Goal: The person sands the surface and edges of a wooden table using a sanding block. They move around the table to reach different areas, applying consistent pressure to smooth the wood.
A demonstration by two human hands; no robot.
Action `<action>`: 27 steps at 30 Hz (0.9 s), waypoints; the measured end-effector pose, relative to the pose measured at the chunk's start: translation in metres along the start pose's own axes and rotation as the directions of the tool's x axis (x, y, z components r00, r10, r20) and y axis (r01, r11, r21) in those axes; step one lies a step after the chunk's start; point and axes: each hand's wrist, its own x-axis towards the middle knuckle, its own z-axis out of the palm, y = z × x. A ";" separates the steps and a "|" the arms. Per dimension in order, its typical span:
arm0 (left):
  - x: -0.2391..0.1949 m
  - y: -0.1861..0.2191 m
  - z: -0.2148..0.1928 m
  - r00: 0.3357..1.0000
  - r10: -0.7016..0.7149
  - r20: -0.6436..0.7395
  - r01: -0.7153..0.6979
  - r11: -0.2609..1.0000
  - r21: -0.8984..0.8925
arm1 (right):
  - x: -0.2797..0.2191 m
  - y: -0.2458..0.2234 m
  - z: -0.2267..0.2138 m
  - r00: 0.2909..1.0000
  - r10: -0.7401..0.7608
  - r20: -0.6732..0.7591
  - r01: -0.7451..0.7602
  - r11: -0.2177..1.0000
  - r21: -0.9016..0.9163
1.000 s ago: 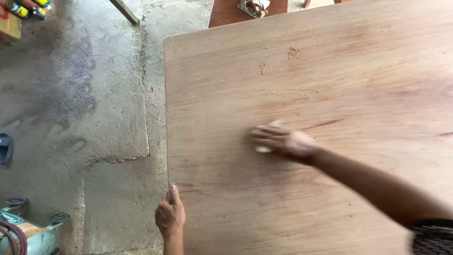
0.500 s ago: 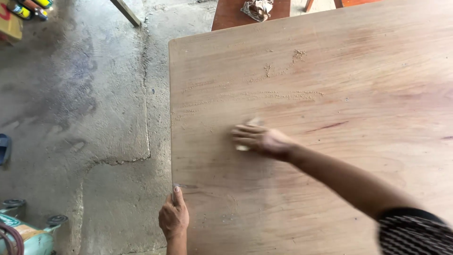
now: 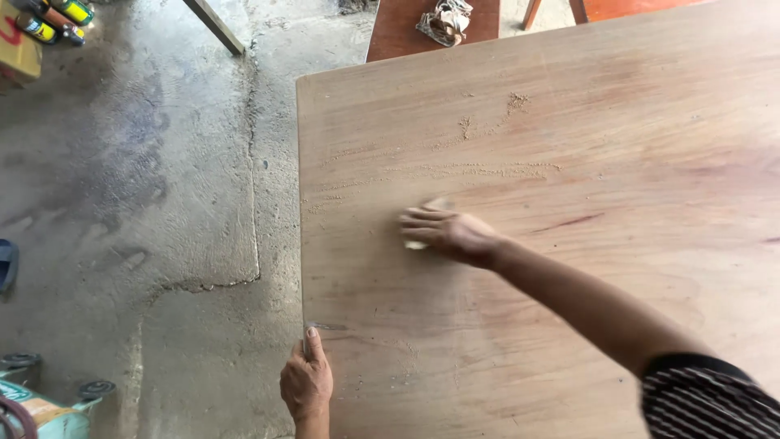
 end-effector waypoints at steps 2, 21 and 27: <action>0.007 -0.005 0.002 0.998 0.037 -0.047 -0.037 0.999 0.005 | -0.056 0.033 -0.002 0.998 0.005 -0.063 -0.022 0.965 -0.263; 0.003 0.011 -0.013 0.998 -0.030 0.056 0.030 0.999 0.011 | -0.125 0.063 0.029 0.938 0.336 -0.088 -0.323 0.936 0.139; 0.014 -0.016 0.003 0.999 0.022 0.027 -0.024 0.996 0.090 | 0.106 -0.061 0.038 0.976 0.058 -0.209 -0.010 0.975 0.223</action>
